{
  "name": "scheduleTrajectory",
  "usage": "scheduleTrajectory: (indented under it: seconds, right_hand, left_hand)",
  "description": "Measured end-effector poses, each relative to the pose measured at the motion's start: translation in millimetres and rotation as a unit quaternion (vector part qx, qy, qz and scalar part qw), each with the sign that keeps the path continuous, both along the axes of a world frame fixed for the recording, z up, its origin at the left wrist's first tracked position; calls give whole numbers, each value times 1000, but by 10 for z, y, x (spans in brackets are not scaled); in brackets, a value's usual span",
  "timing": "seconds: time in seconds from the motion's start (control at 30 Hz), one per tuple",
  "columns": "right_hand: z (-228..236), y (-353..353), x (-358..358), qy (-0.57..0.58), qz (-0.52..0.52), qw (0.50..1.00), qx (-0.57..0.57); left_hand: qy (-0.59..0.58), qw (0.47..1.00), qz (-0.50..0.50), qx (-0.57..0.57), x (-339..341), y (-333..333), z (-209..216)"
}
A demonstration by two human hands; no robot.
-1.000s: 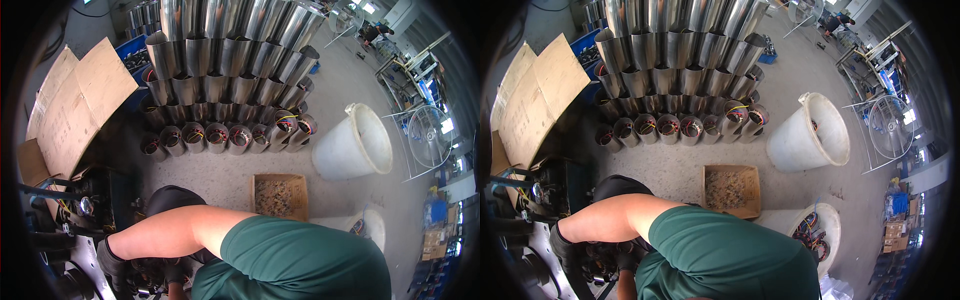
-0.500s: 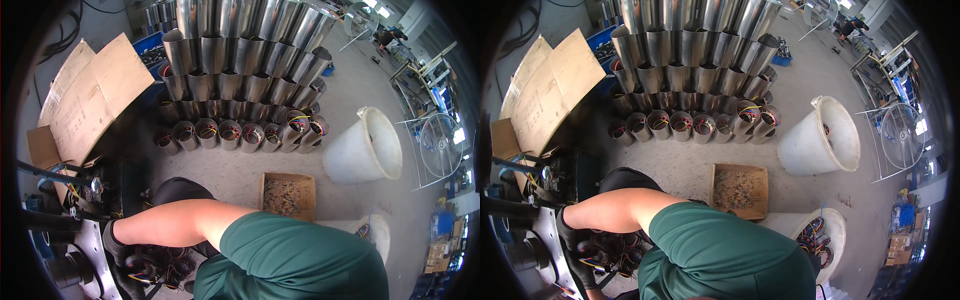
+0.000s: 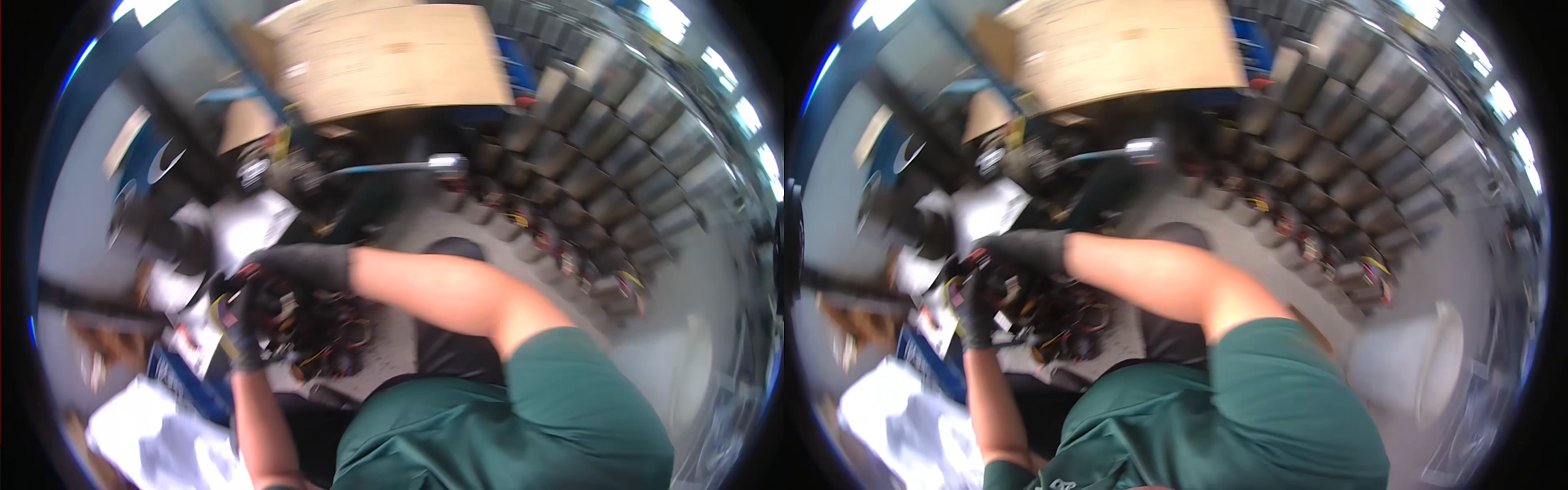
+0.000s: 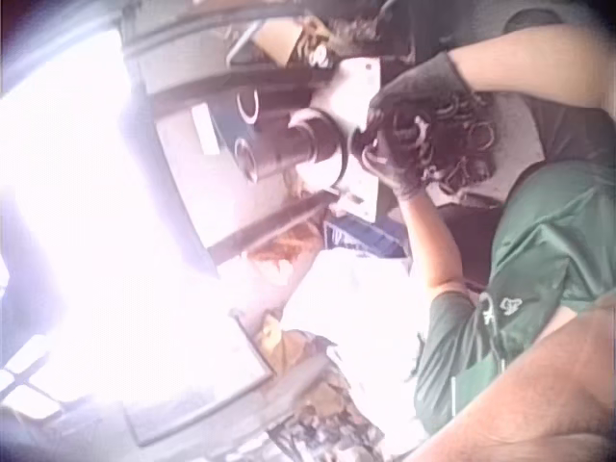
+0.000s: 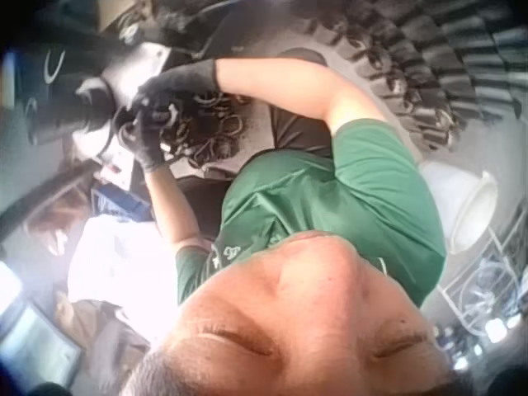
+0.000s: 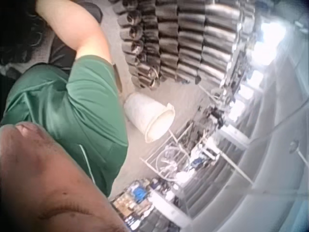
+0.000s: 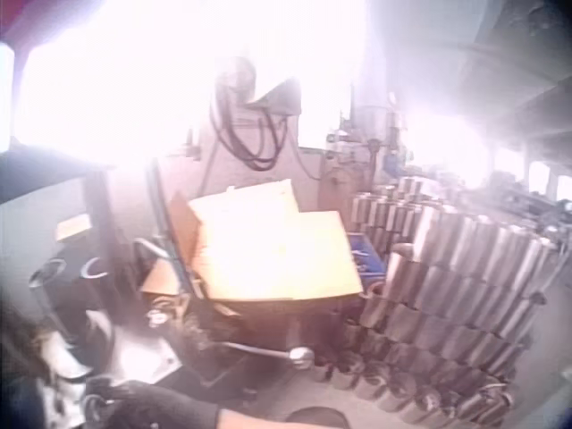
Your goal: The recorder is assembling motor components by inserting wires into a stator and using a hydraulic press to fit the stator into a metal housing.
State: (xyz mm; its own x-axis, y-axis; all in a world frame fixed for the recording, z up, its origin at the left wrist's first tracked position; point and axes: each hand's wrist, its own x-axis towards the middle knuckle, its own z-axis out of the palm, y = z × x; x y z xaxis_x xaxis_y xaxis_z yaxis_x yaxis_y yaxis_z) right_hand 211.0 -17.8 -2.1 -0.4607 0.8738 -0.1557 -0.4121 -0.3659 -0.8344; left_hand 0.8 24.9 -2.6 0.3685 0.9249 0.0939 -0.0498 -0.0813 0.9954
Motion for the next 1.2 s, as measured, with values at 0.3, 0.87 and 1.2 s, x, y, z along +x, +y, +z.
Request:
scheduleTrajectory:
  seconds: [0.3,0.87,1.2]
  right_hand:
    - [328,-310,-236,174,-113,965,-162]
    - [381,-229,-152,4,-183,978,105]
    - [286,-297,-284,-4,-112,993,36]
  left_hand:
    - [-4,993,22,113,-177,-238,223]
    - [-85,993,32,73,-426,-141,262]
    - [12,999,32,40,-331,-81,367]
